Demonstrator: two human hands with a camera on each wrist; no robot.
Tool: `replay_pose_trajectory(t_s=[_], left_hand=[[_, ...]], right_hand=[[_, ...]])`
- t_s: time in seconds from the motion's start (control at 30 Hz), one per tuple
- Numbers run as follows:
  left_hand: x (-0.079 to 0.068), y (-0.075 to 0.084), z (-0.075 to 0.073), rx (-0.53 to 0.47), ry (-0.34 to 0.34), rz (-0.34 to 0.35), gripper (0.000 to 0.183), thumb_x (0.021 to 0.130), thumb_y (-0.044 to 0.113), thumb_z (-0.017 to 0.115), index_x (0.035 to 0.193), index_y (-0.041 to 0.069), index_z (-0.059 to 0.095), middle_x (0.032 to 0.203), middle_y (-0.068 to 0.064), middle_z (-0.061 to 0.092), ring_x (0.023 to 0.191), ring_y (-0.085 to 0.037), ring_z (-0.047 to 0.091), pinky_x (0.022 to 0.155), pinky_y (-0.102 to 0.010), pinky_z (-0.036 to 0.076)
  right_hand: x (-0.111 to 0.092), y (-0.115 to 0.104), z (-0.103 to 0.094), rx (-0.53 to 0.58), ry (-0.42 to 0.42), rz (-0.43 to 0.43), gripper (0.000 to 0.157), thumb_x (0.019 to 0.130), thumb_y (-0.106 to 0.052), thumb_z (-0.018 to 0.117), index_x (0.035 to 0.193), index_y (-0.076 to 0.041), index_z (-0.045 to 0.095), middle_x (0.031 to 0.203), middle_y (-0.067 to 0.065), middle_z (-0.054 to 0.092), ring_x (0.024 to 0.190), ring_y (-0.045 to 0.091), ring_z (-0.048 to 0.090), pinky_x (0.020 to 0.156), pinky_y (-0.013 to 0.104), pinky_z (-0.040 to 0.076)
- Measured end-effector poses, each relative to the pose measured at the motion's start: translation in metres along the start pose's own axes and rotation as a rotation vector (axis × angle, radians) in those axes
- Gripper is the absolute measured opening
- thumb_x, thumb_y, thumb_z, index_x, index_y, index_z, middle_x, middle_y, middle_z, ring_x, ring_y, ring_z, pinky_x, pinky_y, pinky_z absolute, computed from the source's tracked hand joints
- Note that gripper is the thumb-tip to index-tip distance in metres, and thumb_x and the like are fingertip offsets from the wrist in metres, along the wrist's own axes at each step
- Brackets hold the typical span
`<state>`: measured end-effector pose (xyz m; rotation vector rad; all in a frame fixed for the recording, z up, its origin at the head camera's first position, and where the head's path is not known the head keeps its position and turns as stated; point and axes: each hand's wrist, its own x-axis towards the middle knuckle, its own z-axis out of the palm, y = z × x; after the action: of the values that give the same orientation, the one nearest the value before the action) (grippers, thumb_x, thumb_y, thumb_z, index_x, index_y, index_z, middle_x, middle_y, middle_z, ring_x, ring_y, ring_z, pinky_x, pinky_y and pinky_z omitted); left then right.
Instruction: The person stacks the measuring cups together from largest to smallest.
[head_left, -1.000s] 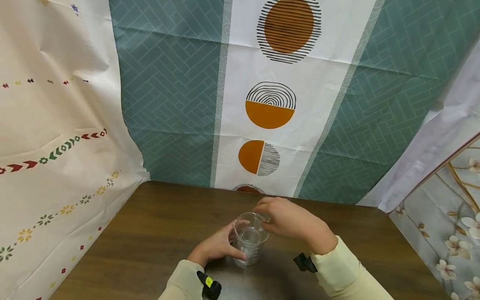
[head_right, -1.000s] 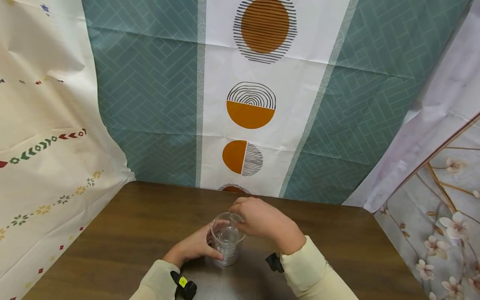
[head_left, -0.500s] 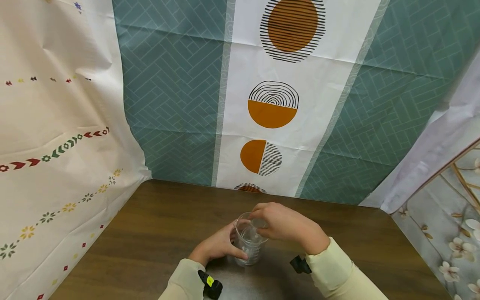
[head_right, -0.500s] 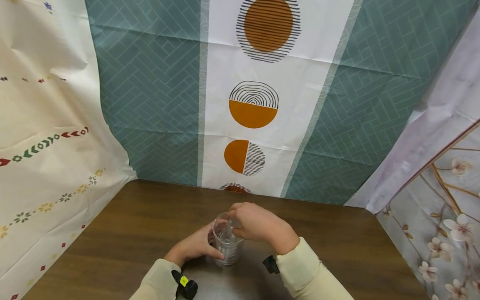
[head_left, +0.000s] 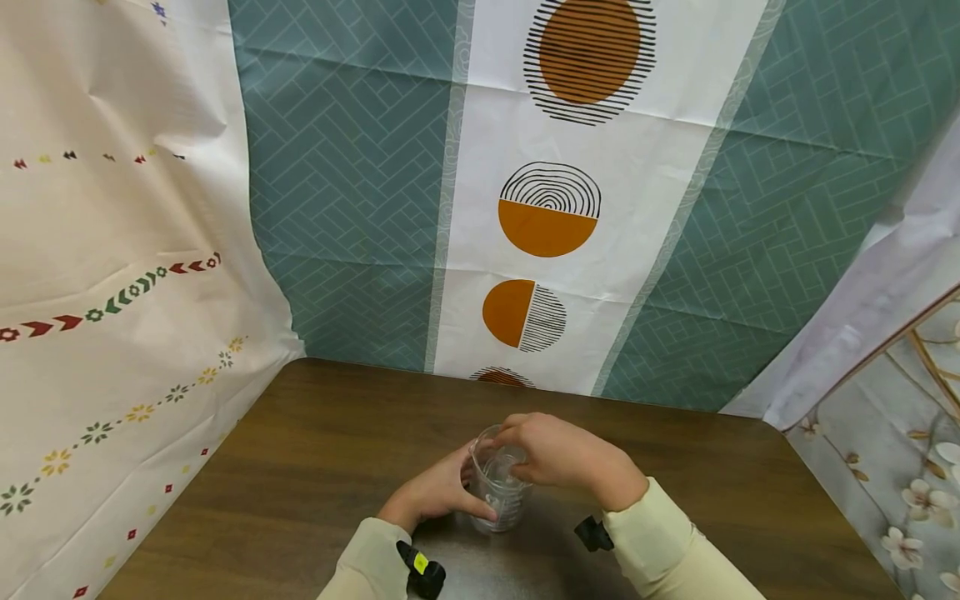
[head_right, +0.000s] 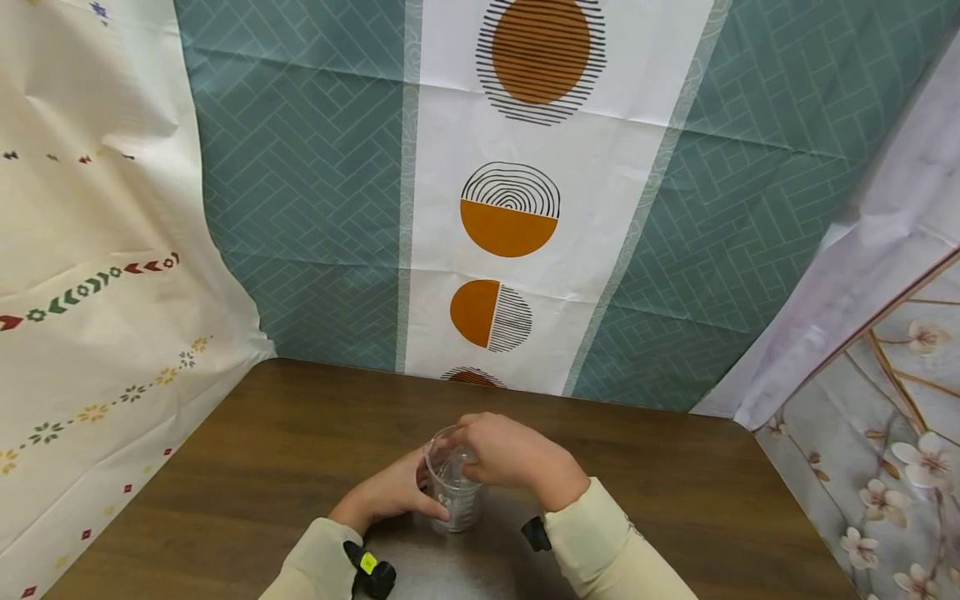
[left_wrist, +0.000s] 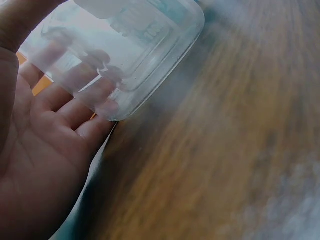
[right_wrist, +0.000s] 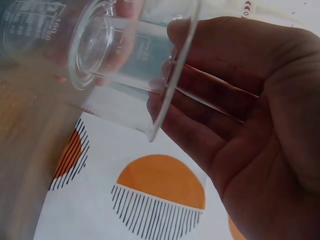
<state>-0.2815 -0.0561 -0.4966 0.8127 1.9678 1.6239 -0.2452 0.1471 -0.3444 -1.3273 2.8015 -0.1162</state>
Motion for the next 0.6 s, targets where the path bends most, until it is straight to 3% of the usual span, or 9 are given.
replay_pose_trajectory(t_s=[0.23,0.6], left_hand=[[0.0008,0.0022,-0.0009,-0.007,-0.005,0.003,0.101,0.075,0.023,0.085,0.153,0.019,0.020,0.153,-0.005,0.035,0.141,-0.029,0.037,0.112,-0.052,0.032],[-0.0004,0.0033,-0.0002,-0.014,0.006,-0.005,0.105,0.074,0.021,0.085,0.154,0.017,0.017,0.155,-0.005,0.034,0.142,-0.028,0.036,0.113,-0.050,0.031]], right_hand=[[0.0032,0.0025,0.0055,-0.005,-0.028,-0.007,0.035,0.084,-0.015,0.073,0.119,-0.017,0.069,0.114,-0.004,0.065,0.103,0.010,0.062,0.090,0.028,0.052],[0.0103,0.0038,0.0097,-0.006,-0.097,-0.004,0.036,0.082,-0.014,0.074,0.118,-0.018,0.069,0.119,-0.005,0.065,0.110,0.012,0.061,0.095,0.030,0.050]])
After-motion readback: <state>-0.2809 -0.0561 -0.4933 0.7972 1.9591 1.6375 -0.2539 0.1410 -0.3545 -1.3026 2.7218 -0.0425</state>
